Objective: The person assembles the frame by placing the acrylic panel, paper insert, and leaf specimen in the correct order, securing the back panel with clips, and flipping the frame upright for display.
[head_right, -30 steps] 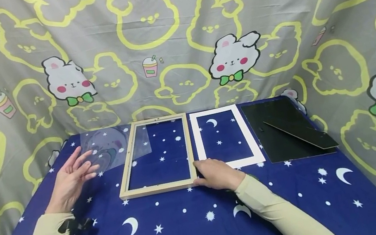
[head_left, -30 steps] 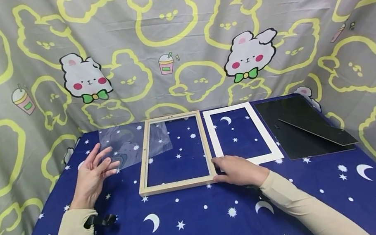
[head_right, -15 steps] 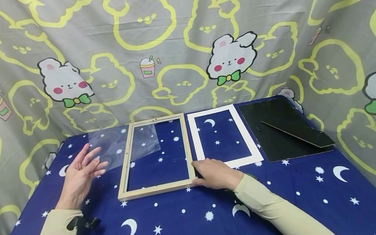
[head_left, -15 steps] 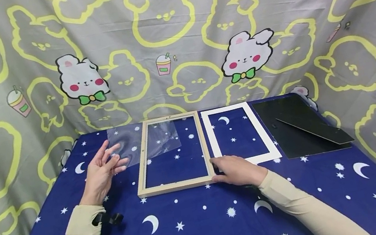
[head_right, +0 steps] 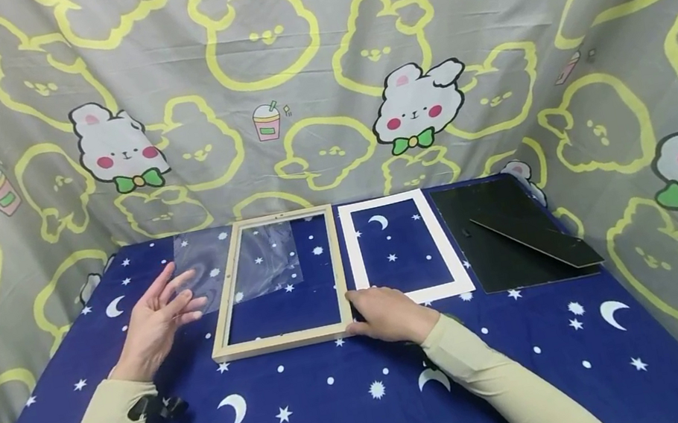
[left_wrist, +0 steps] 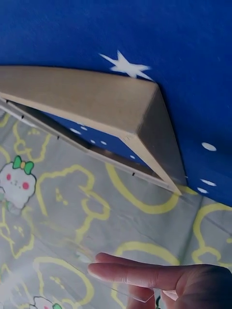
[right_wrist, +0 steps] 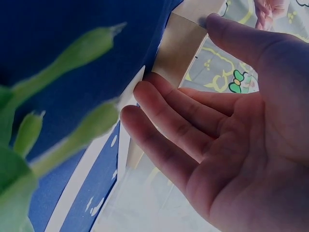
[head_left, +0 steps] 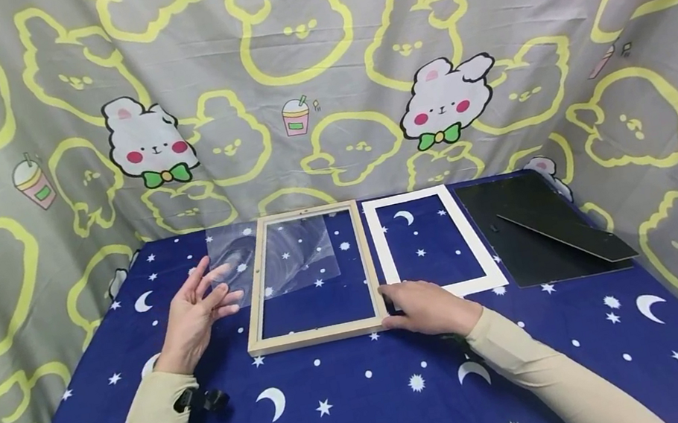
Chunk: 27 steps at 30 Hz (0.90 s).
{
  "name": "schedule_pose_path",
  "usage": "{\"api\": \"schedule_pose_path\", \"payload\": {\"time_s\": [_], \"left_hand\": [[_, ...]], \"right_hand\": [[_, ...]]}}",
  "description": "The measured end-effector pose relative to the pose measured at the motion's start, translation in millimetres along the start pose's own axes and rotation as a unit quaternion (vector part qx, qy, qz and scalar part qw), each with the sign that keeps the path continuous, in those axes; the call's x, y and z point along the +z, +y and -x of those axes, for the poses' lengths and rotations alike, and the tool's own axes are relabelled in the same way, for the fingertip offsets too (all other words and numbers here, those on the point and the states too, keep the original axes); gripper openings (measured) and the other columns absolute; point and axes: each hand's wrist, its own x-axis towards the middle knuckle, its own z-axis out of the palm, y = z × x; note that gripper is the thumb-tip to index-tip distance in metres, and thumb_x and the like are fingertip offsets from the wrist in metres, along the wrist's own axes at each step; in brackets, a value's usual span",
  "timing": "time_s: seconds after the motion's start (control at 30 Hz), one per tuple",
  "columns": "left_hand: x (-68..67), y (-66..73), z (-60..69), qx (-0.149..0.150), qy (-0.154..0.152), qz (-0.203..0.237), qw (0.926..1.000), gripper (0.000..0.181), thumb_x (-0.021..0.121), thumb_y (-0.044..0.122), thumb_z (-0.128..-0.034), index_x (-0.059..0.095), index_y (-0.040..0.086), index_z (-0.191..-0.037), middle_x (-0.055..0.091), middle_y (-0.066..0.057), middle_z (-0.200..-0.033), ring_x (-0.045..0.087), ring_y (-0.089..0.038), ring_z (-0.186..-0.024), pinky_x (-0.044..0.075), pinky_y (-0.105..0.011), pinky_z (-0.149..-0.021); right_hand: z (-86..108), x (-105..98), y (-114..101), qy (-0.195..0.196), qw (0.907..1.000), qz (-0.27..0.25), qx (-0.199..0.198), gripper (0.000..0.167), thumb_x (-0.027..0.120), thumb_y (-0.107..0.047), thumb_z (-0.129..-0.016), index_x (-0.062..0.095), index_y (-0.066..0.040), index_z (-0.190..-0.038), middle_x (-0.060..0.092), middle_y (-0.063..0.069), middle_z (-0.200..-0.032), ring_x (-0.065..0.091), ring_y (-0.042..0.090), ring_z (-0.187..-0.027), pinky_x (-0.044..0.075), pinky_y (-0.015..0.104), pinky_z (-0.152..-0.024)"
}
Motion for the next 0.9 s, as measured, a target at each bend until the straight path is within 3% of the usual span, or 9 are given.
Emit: {"api": "schedule_pose_path", "payload": {"time_s": [0.07,0.3,0.47,0.67,0.9], "left_hand": [[1.1,-2.8,0.8,-0.003,-0.002,-0.013,0.9999,0.081,0.059,-0.002,-0.1009,0.01,0.006,-0.164,0.068,0.007,-0.125,0.077,-0.015,-0.08,0.061,-0.027,-0.068],[6.9,-13.6,3.9,-0.033,-0.009,-0.042,0.9985,0.08,0.06,0.001,-0.1012,0.012,0.006,-0.164,0.067,0.008,-0.125,0.077,-0.016,-0.085,0.062,-0.028,-0.07],[8.9,-21.7,8.4,-0.039,-0.008,-0.052,0.9978,0.079,0.059,0.0,-0.1017,0.011,0.005,-0.164,0.069,0.011,-0.124,0.077,-0.015,-0.084,0.061,-0.027,-0.071],[13.4,-26.7,8.5,-0.047,0.004,-0.058,0.9972,0.077,0.059,0.0,-0.1015,0.014,0.005,-0.164,0.068,0.006,-0.128,0.077,-0.015,-0.082,0.061,-0.026,-0.07],[23.0,-30.3,3.6,-0.066,-0.015,-0.038,0.9969,0.074,0.051,-0.008,-0.1023,0.012,0.005,-0.164,0.067,0.01,-0.125,0.077,-0.015,-0.084,0.061,-0.026,-0.07]], "right_hand": [[0.4,0.2,0.3,0.001,1.0,0.0,0.0,0.06,0.072,-0.039,-0.096,0.058,0.002,-0.138,0.071,0.013,-0.116,0.067,0.024,-0.099,0.055,0.045,-0.088],[0.0,-1.3,0.3,0.002,1.0,-0.002,-0.006,0.053,0.073,-0.039,-0.095,0.061,-0.002,-0.13,0.066,0.001,-0.092,0.058,0.017,-0.082,0.051,0.04,-0.075],[-0.6,-1.8,0.3,-0.001,1.0,0.003,-0.003,0.053,0.073,-0.041,-0.095,0.061,-0.002,-0.131,0.067,0.003,-0.096,0.06,0.018,-0.084,0.052,0.042,-0.077],[-1.5,-1.7,0.9,-0.003,1.0,0.007,-0.001,0.054,0.073,-0.04,-0.095,0.061,-0.002,-0.131,0.069,0.005,-0.098,0.061,0.018,-0.085,0.053,0.042,-0.078],[-0.8,-0.2,0.7,-0.001,1.0,0.003,-0.007,0.054,0.072,-0.04,-0.095,0.061,-0.002,-0.132,0.071,0.007,-0.104,0.064,0.021,-0.09,0.054,0.044,-0.08]]}}
